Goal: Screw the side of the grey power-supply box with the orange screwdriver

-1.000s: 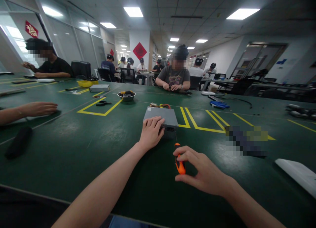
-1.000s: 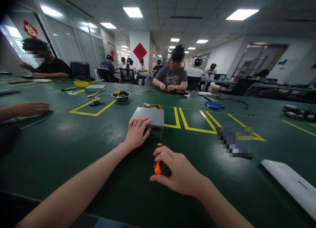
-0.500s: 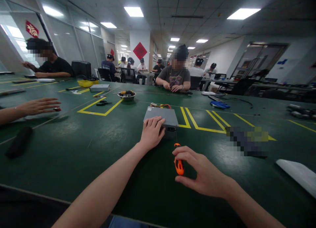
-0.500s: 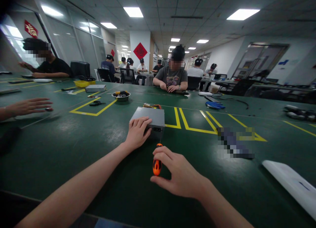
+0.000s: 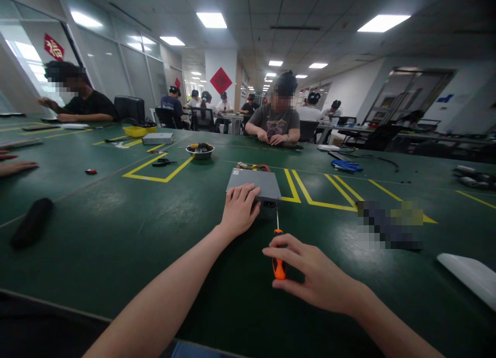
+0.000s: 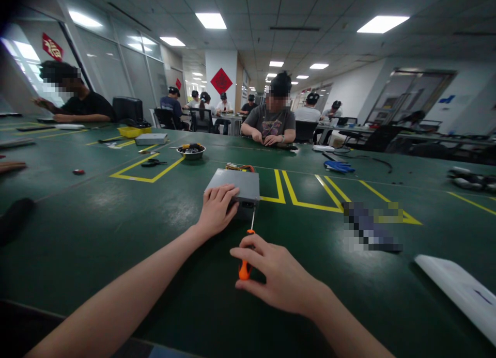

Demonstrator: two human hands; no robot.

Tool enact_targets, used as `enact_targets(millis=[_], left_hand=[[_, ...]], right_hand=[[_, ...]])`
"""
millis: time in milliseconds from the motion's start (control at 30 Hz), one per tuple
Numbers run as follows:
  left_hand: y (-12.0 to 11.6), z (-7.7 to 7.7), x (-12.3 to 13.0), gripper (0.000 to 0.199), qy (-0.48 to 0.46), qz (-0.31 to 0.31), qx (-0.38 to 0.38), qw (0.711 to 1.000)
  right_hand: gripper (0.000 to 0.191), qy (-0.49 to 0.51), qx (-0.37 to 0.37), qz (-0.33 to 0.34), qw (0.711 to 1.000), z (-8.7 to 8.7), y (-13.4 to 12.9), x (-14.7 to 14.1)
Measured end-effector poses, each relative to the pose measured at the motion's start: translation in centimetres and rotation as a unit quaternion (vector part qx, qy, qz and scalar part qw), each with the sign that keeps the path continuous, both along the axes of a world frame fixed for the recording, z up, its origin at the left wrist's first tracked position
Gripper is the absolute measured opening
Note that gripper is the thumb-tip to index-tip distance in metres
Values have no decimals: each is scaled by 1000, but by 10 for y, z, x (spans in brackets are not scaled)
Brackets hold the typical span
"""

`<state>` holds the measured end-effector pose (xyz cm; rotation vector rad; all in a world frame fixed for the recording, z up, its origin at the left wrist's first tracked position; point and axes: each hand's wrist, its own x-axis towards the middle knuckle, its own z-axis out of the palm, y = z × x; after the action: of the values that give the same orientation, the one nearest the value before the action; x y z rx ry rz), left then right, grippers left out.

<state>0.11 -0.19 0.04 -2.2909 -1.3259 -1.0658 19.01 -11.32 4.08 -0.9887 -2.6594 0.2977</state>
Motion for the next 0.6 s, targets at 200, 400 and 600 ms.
enact_targets(millis=[200,400,600], left_hand=[[0,0,0,33,-3,0,0,1000],[0,0,0,33,-2,3,3,1000],[0,0,0,33,-2,1,0,1000]], right_hand=[[25,15,14,-22,1000,-2,0,-1],[33,26,31,10,999,4,-2,0],[20,30,71,6,997,0,-1,0]])
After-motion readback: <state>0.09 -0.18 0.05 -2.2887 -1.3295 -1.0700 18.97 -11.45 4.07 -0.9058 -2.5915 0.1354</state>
